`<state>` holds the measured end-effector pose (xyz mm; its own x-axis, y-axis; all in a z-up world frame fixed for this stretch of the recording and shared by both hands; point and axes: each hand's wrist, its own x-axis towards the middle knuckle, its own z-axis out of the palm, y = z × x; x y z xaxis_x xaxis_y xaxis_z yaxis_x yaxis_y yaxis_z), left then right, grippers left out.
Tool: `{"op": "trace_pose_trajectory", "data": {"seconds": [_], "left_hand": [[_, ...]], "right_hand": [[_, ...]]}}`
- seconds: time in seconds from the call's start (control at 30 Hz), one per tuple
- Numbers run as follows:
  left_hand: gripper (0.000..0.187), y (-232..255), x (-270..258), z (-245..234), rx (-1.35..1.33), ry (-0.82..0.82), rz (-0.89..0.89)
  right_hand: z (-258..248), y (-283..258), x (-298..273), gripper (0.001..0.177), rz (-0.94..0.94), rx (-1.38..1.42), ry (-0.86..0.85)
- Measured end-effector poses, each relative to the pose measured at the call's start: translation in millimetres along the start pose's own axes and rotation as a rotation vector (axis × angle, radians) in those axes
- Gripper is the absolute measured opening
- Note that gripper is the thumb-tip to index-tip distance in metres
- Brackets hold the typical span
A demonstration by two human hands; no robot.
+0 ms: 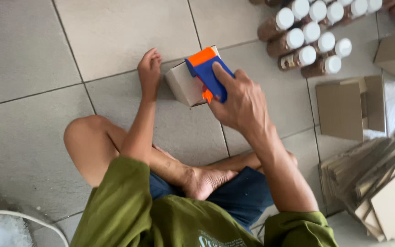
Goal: The person applies tape to several cardboard boxes using a handheld tape dispenser. They seal the top and side seams of each box and place them in a stack while sitting on the floor.
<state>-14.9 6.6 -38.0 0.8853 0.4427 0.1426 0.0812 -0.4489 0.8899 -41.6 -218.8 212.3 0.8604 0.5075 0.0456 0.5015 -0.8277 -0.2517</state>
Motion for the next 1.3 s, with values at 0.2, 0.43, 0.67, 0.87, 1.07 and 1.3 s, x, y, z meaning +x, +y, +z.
{"op": "trace_pose_trajectory", "data": {"seconds": [0.2, 0.43, 0.67, 0.87, 1.07, 1.3], "left_hand": [[0.148, 22.5, -70.1, 0.1, -0.386, -0.139, 0.320], [0.126, 51.9, -101.7, -17.5, -0.111, -0.123, 0.057], [0.108, 55.0, -137.4, 11.4, 0.428, -0.077, 0.699], [0.121, 77.3, -95.0, 26.3, 0.581, -0.185, 0.965], [0.033, 89.1, -71.3, -5.0, 0.442, -0.197, 0.895], [0.029, 49.6, -81.2, 2.5, 0.362, -0.348, 0.535]], "right_hand": [[-19.6, -16.3, 69.3, 0.066, 0.147, -0.003, -0.218], [-56.1, -67.3, 138.1, 0.031, 0.120, -0.042, -0.595], [11.7, -79.1, 208.5, 0.049, 0.425, -0.178, -0.883], [24.8, -85.6, 229.6, 0.056, 0.510, -0.201, -0.962], [56.0, -73.9, 256.5, 0.053, 0.506, -0.237, -0.984], [48.9, -81.3, 263.1, 0.042, 0.527, -0.163, -1.065]]}}
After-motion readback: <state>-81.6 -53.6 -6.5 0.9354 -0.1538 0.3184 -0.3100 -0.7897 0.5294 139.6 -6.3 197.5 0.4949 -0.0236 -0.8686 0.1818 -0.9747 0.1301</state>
